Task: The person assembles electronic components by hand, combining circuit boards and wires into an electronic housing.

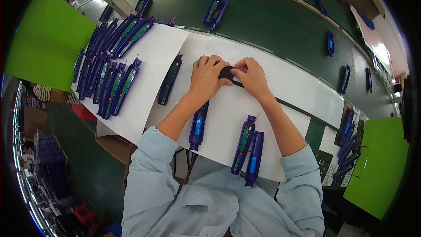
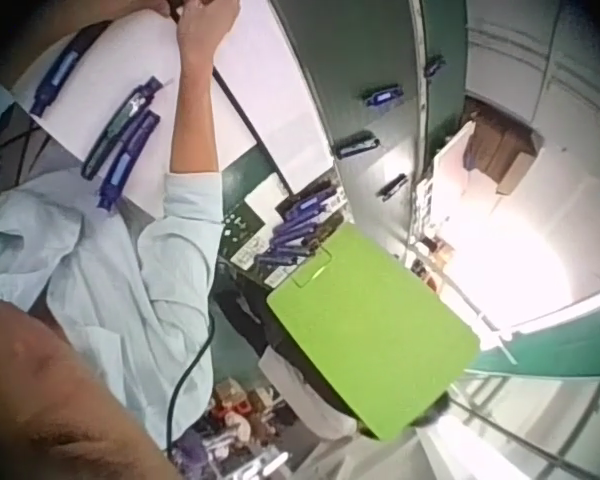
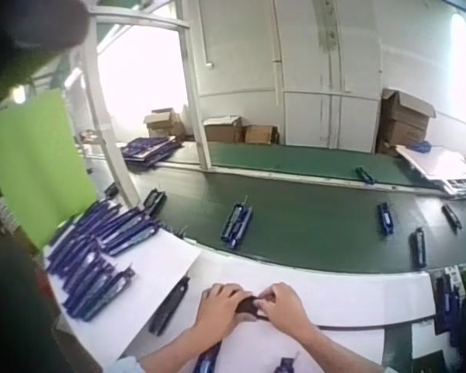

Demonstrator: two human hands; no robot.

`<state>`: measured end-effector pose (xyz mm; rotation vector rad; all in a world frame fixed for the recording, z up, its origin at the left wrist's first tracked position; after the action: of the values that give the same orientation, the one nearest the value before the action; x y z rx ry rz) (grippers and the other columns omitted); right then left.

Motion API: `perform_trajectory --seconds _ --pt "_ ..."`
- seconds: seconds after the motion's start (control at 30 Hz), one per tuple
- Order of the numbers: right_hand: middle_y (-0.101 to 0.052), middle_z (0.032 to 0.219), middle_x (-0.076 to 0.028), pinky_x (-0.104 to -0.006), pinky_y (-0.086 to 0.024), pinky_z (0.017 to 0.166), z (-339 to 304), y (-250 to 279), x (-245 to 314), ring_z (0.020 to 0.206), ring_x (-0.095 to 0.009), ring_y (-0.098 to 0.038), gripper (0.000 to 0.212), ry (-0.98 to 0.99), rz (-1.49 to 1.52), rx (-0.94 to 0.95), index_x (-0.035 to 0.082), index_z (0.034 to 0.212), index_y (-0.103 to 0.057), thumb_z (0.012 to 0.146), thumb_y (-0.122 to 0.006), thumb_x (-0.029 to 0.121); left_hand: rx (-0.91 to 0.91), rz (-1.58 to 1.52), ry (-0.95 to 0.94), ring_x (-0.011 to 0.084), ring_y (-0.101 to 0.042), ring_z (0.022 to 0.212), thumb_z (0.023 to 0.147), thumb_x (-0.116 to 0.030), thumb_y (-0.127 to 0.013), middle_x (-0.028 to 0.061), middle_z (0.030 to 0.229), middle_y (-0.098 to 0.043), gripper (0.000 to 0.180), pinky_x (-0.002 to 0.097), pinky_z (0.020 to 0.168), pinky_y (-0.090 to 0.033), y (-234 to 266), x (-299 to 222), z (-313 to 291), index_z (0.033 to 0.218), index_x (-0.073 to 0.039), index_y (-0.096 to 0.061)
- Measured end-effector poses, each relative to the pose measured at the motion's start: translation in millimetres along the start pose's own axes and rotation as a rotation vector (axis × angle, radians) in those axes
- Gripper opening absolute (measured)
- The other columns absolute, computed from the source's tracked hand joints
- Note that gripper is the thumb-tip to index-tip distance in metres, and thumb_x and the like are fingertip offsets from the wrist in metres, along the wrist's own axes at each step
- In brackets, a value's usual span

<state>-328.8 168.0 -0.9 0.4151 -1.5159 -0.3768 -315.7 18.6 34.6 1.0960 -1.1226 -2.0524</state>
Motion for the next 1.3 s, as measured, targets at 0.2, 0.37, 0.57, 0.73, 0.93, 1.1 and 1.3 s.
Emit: perform_trajectory --seconds 0.2,0.37,0.57,0.73,0.93,1.1,1.3 --pt "-0.063 0.093 -0.008 -0.0332 -0.051 0.078 -40 40 45 0.083 -0.019 -0.059 0.021 0.143 0.125 -0.125 0.001 0.100 -0.070 0.088 -0.078 0.016 -0.148 -0.047 -0.047 0.0304 -0.055 0.123 0.077 -0.027 -0.087 0.0078 0.125 -0.064 0.055 0.0485 0.105 -0.038 11 -4 -12 0.124 -0.007 -0.067" --pt "-0.059 0.090 -0.002 -0.0276 -0.048 0.078 -147 100 5 0.083 -0.012 -0.056 0.019 -0.149 0.241 0.017 0.003 0.101 -0.071 0.091 -0.078 0.017 -0.050 -0.196 -0.159 0.0290 -0.059 0.116 0.079 -0.019 -0.086 0.0083 0.120 -0.068 0.040 0.0493 0.105 -0.040 46 -102 -118 0.116 -0.012 -0.072" --pt "-0.058 0.101 -0.004 -0.0309 -0.047 0.090 -247 67 -17 0.097 -0.016 -0.057 0.014 -0.299 0.357 0.214 0.005 0.103 -0.071 0.092 -0.077 0.011 0.110 -0.283 -0.269 0.0178 -0.051 0.110 0.071 -0.041 -0.089 -0.0022 0.116 -0.060 0.052 0.0459 0.111 -0.033 13 -188 -222 0.117 -0.021 -0.076" --pt "-0.054 0.100 -0.003 -0.0292 -0.044 0.086 -259 56 -5 0.093 -0.016 -0.051 0.015 -0.238 0.228 0.230 0.005 0.102 -0.070 0.090 -0.079 0.010 0.109 -0.251 -0.293 0.0173 -0.047 0.112 0.069 -0.045 -0.089 -0.0036 0.110 -0.054 0.050 0.0471 0.114 -0.029 1 -196 -236 0.114 -0.025 -0.078" --pt "-0.053 0.100 -0.004 -0.0298 -0.044 0.085 -262 52 -5 0.093 -0.018 -0.051 0.014 -0.214 0.179 0.237 0.006 0.101 -0.071 0.090 -0.079 0.010 0.118 -0.286 -0.265 0.0165 -0.048 0.115 0.074 -0.039 -0.088 -0.0028 0.114 -0.054 0.047 0.0466 0.116 -0.025 0 -195 -236 0.116 -0.022 -0.077" --pt "-0.052 0.100 -0.004 -0.0301 -0.045 0.084 -262 50 -2 0.094 -0.018 -0.053 0.014 -0.180 0.126 0.237 0.006 0.101 -0.071 0.089 -0.078 0.009 0.113 -0.285 -0.251 0.0162 -0.048 0.114 0.073 -0.039 -0.088 -0.0031 0.112 -0.053 0.046 0.0458 0.116 -0.025 1 -195 -235 0.115 -0.023 -0.077" --pt "-0.053 0.101 -0.005 -0.0306 -0.048 0.083 -266 50 -2 0.094 -0.019 -0.056 0.015 -0.140 0.080 0.137 0.004 0.099 -0.072 0.086 -0.080 0.004 0.121 -0.250 -0.248 0.0187 -0.047 0.111 0.072 -0.043 -0.088 -0.0035 0.108 -0.053 0.045 0.0470 0.112 -0.029 -2 -194 -237 0.114 -0.028 -0.079"
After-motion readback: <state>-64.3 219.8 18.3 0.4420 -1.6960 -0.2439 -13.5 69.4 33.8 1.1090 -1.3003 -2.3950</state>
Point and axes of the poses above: each hand's wrist, its own z-axis towards the middle knuckle, its own y-axis out of the back of the hand, x = y × z, the point moved 9 cm from there along z, towards the middle knuckle
